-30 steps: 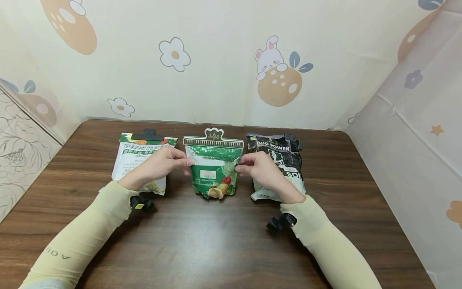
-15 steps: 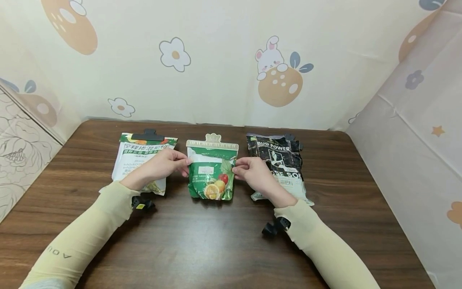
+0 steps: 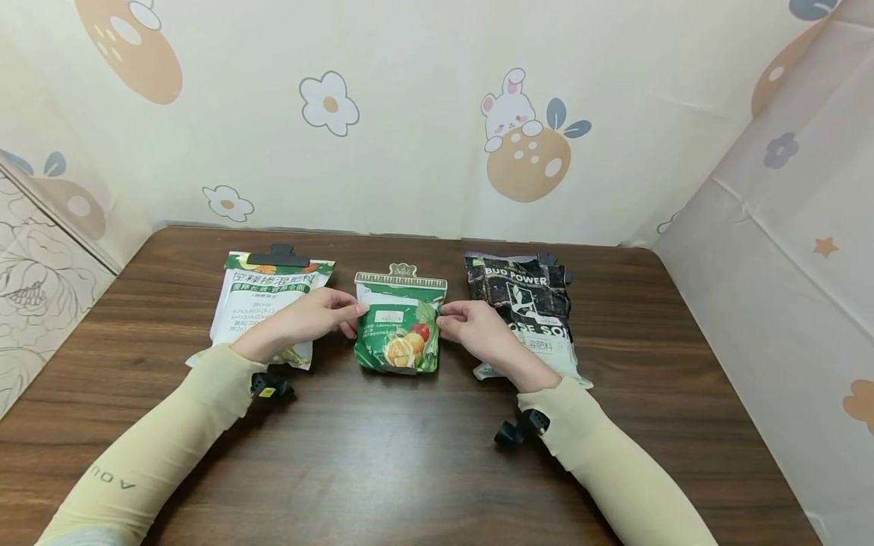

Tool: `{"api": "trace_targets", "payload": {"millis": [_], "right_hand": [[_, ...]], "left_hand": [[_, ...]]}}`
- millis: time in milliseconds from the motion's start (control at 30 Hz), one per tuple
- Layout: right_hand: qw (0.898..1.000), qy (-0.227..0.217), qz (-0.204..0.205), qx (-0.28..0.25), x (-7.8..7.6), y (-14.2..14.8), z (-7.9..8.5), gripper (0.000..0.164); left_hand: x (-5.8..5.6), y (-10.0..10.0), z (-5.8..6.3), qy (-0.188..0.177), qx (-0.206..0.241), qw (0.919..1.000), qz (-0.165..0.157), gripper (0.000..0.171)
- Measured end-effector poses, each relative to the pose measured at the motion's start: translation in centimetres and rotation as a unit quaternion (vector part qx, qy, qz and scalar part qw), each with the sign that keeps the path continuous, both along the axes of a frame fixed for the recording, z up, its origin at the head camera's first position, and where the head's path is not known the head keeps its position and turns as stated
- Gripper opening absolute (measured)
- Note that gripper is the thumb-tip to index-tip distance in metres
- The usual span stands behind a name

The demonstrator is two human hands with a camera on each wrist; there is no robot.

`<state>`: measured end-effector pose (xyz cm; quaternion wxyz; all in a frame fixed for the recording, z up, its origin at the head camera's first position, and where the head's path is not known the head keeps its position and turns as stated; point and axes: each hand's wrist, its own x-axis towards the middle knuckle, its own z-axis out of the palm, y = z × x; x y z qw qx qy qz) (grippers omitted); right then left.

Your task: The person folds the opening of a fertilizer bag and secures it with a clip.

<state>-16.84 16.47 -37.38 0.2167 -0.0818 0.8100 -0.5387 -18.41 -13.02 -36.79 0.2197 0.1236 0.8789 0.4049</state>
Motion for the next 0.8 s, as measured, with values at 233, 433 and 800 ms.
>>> {"api": "trace_targets", "payload": {"millis": [233,433,800], "right_hand": [[0.999,0.011,0.014,0.029,0.07,-0.09,0.17,0.046],[0.999,0.018,0.014,0.038,0.14,-0.18,0.26,0.046],[0.992,0.064,0.027,0.106,0.32,-0.31,0.14,0.048]], "left_hand": [[0.04,0.09,-0.05,-0.001,-0.023,0.9996,-0.016,0.044],[0.17,0.20,-0.05,-0.005,-0.020,0.9997,-0.014,0.042],[0.40,0.18,-0.08,0.008,-0.047,0.9988,-0.005,0.043]]}}
